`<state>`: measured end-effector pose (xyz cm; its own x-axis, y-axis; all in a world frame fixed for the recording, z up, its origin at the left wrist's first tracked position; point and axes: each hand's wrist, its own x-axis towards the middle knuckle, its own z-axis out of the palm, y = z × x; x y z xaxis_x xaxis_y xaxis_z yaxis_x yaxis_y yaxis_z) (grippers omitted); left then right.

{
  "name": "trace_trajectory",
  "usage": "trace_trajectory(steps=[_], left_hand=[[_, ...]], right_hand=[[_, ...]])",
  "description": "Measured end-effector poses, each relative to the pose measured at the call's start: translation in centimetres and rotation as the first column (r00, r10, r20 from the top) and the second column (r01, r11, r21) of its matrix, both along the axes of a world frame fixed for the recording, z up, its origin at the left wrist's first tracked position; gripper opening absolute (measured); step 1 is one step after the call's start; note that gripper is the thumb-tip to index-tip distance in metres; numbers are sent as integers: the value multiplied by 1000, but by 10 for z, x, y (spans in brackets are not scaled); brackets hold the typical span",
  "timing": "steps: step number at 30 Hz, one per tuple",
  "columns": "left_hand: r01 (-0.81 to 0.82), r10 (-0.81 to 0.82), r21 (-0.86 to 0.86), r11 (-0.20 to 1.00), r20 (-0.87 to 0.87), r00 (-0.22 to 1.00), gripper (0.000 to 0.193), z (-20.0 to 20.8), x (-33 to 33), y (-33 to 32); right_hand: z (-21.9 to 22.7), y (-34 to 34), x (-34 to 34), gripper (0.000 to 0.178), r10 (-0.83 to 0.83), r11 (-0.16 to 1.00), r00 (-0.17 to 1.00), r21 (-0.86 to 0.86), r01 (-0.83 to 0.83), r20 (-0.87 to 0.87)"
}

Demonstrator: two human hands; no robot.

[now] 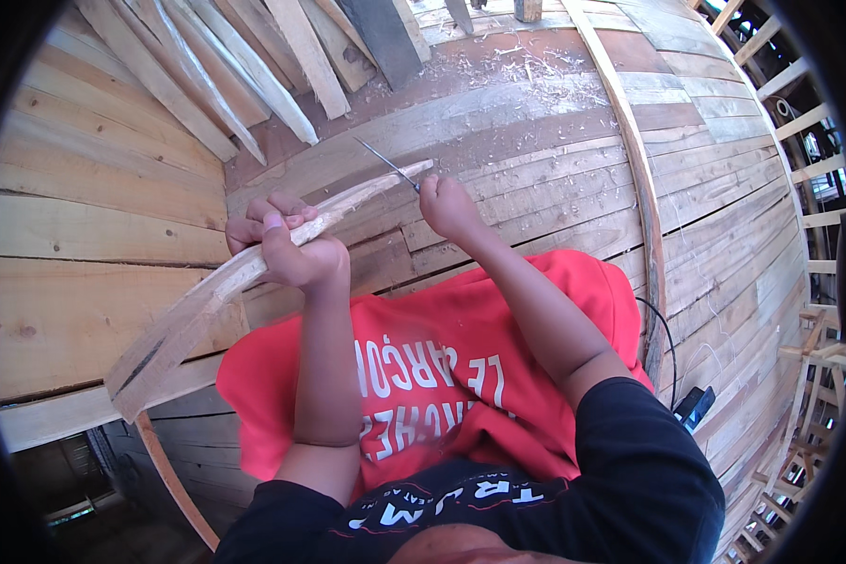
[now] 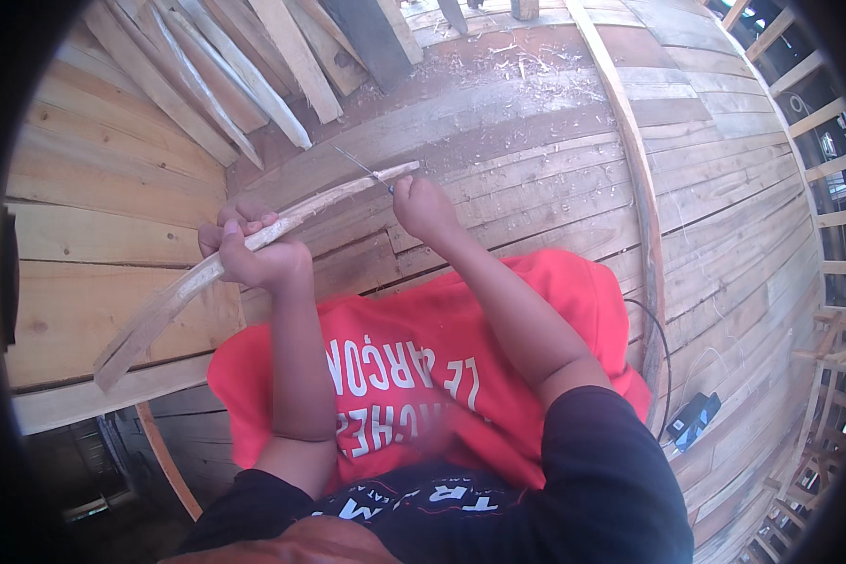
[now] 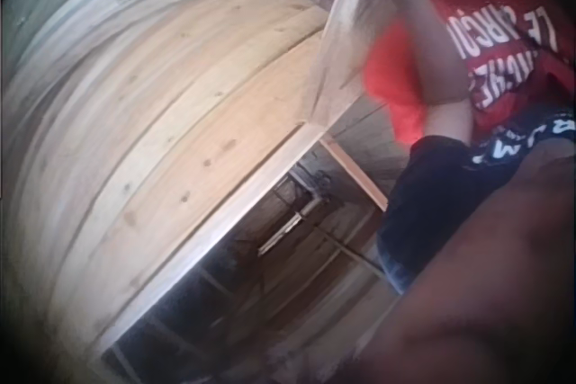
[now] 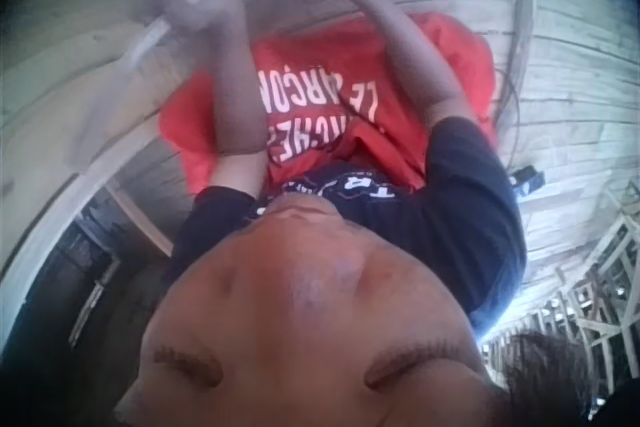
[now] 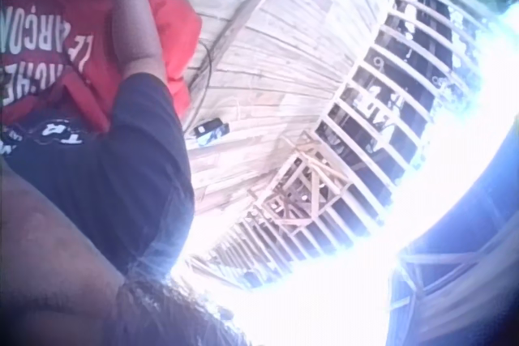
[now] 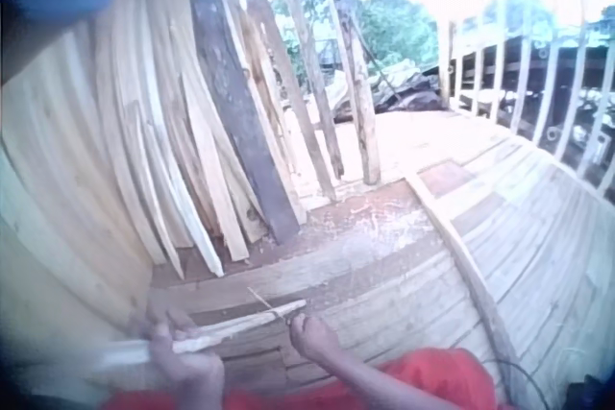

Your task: The person carves a long, thin piece of wood using a knife. They hold the wood in their left hand and use the knife in their right hand to shave off thin strips of wood, refining the shape of the piece. The person works steadily, rotating the wood to access different sides.

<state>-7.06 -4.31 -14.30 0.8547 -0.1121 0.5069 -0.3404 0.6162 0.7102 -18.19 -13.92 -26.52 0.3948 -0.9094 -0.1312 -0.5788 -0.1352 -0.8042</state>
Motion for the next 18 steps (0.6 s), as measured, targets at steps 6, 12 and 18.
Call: trace_trajectory(steps=[6, 12, 18], left_hand=[[48, -48, -2, 999, 43, 998, 23, 6, -10, -2], [266, -247, -120, 956, 155, 957, 22, -7, -3, 2], [270, -257, -104, 957, 124, 958, 22, -3, -15, 0]], right_hand=[[46, 7, 6, 56, 157, 986, 987, 57, -158, 18], [18, -6, -1, 54, 62, 998, 997, 15, -61, -47], [22, 0, 0, 50, 104, 994, 991, 48, -101, -80]])
